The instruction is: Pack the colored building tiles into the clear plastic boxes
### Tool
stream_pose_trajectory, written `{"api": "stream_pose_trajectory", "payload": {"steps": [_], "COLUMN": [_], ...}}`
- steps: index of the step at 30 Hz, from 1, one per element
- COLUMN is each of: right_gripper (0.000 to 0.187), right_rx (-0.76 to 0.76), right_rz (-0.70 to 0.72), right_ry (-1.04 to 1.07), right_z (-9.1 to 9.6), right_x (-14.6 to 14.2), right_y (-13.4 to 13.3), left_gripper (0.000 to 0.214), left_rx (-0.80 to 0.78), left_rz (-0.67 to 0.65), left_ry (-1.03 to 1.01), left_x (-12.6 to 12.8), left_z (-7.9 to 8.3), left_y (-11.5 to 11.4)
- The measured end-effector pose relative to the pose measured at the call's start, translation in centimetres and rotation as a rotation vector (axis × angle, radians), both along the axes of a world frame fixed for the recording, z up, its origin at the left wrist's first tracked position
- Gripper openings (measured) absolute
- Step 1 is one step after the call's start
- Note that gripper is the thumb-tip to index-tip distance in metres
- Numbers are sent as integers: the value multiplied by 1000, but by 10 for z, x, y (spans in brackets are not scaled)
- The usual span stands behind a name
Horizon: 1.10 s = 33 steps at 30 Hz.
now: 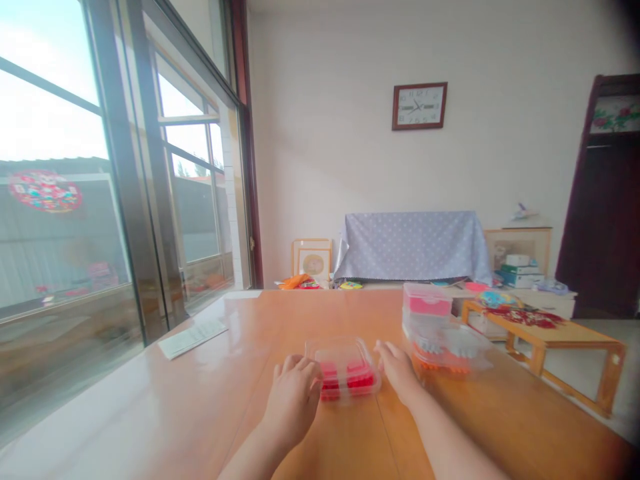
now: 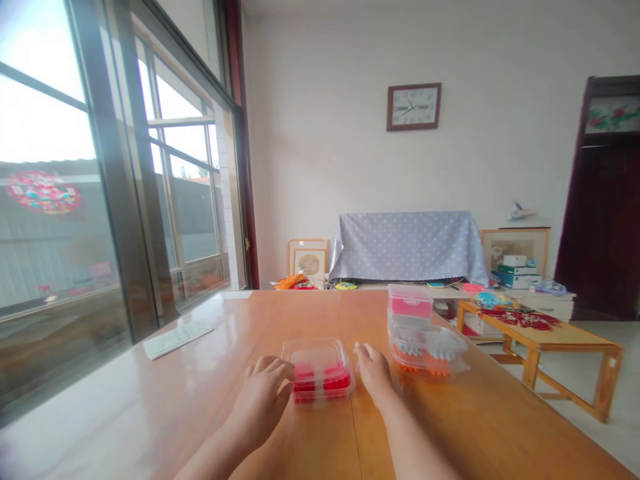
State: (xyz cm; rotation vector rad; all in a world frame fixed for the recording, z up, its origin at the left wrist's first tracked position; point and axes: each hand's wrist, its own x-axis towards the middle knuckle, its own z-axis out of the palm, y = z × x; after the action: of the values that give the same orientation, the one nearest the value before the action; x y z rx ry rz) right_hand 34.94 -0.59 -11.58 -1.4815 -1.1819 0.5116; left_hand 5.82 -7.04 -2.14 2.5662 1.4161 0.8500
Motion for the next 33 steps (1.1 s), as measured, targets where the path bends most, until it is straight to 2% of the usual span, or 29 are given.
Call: {"api": "stream_pose_trajectory", "payload": {"steps": [9,11,14,17,20,24,29,33], "right_gripper": [51,50,49,48,44,36,35,36], "right_rx": [-28,-40,-47,-53,-77,-93,-56,-42], "right_rz": [1,2,13,70,149,233,309,310], "right_ry": [19,31,23,6,23,83,82,63], "right_z": [4,7,13,17,21,27,33,34], "right_x": [2,3,3,3,3,-1,-7,-7], "right_y": [2,1,-2,-7,-10,-17,-24,-22], "left_gripper": [19,19,21,24,34,40,44,40], "left_rx": [-28,-30,-78,-212,-412,-644,-807,-923], "left_rz": [-52,-51,26,142,212,192,154,125], "left_ry": [-16,-83,-307,-516,-642,-817,-1029,-1111], "left_x": [6,5,1,-1,0,8,13,9], "left_z": [-2,-7,-17,-27,-34,-41,-46,-50], "left_y": [-4,1,15,29,37,40,44,47]}}
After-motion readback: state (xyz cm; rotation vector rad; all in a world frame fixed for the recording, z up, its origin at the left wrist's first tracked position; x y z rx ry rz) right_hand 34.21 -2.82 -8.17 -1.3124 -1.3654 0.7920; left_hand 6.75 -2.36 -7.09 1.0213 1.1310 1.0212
